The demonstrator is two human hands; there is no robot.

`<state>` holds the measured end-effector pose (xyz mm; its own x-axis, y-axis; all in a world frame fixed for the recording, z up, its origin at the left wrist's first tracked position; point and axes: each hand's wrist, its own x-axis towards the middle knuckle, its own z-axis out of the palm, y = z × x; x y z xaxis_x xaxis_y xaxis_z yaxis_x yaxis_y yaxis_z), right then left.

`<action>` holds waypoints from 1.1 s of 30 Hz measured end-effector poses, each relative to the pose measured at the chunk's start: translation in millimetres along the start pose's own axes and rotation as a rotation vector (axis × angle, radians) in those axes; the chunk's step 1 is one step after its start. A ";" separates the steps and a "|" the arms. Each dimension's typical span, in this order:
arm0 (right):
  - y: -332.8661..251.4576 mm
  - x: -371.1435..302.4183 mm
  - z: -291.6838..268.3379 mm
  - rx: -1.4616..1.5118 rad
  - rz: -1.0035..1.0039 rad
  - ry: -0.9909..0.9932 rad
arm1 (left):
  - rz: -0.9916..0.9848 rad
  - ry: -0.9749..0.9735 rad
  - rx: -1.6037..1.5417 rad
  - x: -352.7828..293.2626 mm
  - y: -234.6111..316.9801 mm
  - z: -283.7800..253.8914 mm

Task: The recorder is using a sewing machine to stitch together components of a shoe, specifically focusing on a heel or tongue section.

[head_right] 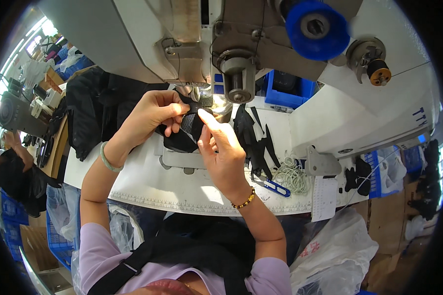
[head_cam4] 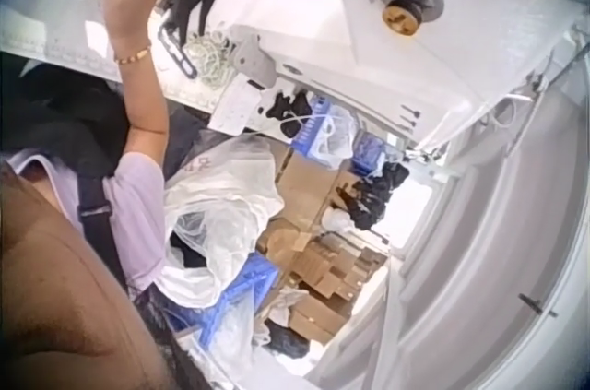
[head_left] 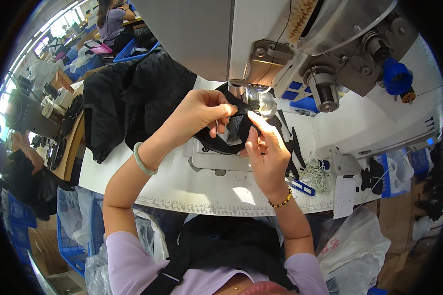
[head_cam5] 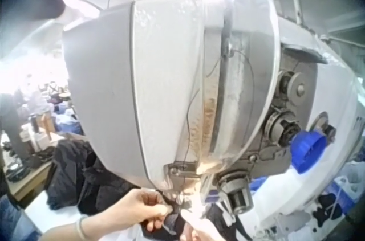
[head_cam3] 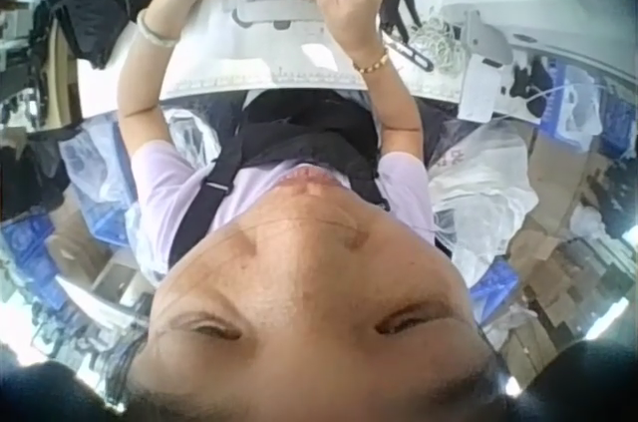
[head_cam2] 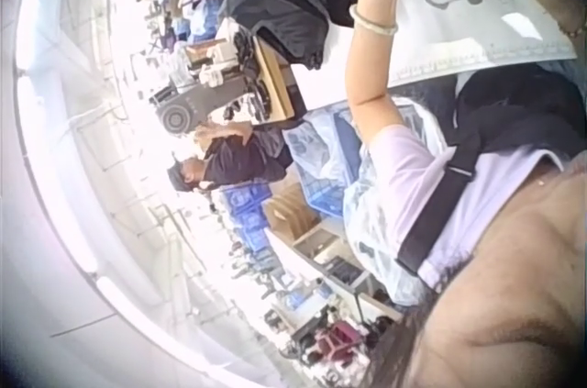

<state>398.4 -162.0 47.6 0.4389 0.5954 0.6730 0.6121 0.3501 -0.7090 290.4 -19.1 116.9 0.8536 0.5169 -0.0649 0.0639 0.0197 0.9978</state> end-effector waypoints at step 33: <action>-22.5 10.3 -3.9 -0.229 -0.047 -0.042 | -0.032 -0.010 -0.232 7.8 15.3 10.4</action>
<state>391.7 -166.6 71.3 0.3817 0.6134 0.6914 0.7666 0.2079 -0.6076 303.4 -23.7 131.5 0.8579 0.5047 -0.0959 -0.0285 0.2331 0.9720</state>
